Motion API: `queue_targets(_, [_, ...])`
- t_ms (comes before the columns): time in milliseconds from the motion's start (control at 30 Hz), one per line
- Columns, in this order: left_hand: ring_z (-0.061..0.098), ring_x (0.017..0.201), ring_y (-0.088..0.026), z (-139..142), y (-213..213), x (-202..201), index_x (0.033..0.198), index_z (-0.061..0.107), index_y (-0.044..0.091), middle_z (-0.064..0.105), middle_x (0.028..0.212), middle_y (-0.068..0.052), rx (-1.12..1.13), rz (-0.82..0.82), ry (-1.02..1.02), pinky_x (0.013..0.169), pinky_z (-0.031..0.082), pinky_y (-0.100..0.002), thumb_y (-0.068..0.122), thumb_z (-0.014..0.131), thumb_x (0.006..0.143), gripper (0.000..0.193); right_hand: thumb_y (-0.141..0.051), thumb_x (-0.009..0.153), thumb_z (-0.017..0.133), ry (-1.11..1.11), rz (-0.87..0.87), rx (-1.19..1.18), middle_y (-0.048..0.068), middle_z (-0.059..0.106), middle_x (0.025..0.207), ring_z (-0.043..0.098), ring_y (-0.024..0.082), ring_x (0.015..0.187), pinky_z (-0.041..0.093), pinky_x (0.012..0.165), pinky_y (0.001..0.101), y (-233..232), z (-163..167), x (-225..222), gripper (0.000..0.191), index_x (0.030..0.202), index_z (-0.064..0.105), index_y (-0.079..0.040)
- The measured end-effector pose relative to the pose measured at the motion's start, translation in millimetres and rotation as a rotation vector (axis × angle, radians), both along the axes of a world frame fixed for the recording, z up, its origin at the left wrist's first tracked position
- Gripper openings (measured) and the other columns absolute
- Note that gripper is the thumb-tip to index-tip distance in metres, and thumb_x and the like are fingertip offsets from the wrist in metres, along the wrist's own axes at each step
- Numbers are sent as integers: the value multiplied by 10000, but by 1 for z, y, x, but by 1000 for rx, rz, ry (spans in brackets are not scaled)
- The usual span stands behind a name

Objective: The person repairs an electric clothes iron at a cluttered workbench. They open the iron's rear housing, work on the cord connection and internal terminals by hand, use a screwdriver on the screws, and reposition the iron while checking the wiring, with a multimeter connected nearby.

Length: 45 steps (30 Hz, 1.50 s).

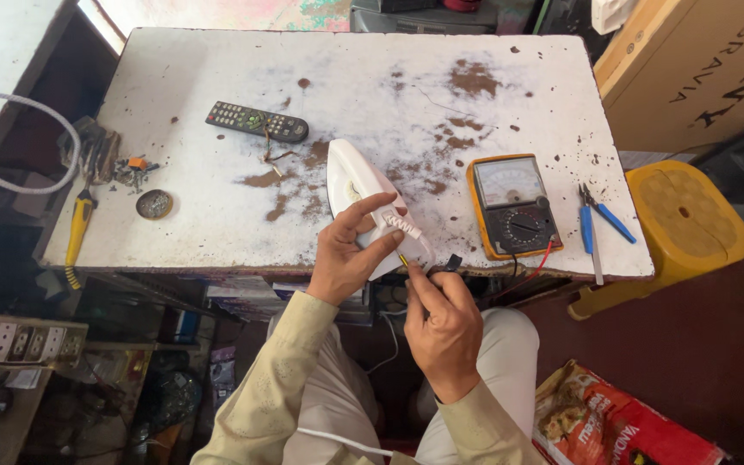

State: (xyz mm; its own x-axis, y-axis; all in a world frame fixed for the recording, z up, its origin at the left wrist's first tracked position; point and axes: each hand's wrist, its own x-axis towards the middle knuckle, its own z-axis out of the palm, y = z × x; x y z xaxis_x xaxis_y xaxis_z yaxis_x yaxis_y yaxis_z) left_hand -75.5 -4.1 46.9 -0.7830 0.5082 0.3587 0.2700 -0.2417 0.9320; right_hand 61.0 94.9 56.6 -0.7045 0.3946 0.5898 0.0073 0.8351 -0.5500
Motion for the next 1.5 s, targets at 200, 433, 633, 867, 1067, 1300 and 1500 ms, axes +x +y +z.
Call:
queue_targets(200, [674,1085,-78,-3,-1,-2,1400,603,40,777,1174,-86,-23,3,12,949,559,-262,46,753,936,487,-129,957,668,-142,57,-210,141,682,784,678,324,682,517,601,412,0,10,-1,218,1141,725,-27])
queue_targets(433, [662,1116,-84,-8,0,-3,1415,588,38,763,1209,-99,21,-24,-11,969,554,-279,37,748,943,498,-170,1014,566,-321,85,-527,134,697,663,713,287,618,518,577,398,2,7,-7,165,1063,651,-37])
queue_targets(633, [671,1103,-81,-6,-3,-3,1404,600,49,773,1195,-87,-46,13,46,967,564,-279,48,758,936,494,-172,831,785,-86,43,-576,136,719,764,690,258,623,537,562,371,-1,0,-7,267,940,607,-5])
queue_targets(867, [688,1101,-90,-5,-1,-5,1391,609,52,784,1181,-89,-78,34,69,962,567,-282,60,769,925,492,-234,994,666,-277,-46,-329,179,682,685,659,387,654,484,582,461,1,2,-2,334,780,687,22])
queue_targets(1067, [698,1080,-83,-2,-2,-6,1377,619,64,792,1164,-81,-104,59,131,943,576,-277,69,774,930,473,-251,1044,591,-357,46,-443,129,741,754,729,335,697,549,628,428,11,6,-8,351,823,716,-9])
queue_targets(1300, [715,1077,-97,1,-2,-4,1370,632,85,794,1154,-74,-115,81,148,938,580,-285,87,785,911,484,-187,866,732,-12,-71,-388,139,715,785,710,284,651,543,586,400,-4,8,-2,208,891,690,16])
queue_targets(1500, [721,1045,-111,4,-2,-5,1357,645,103,801,1130,-67,-129,91,159,926,575,-289,108,793,896,484,-324,1028,580,-397,-5,-479,172,734,709,730,335,677,527,604,409,11,4,-8,427,771,710,-8])
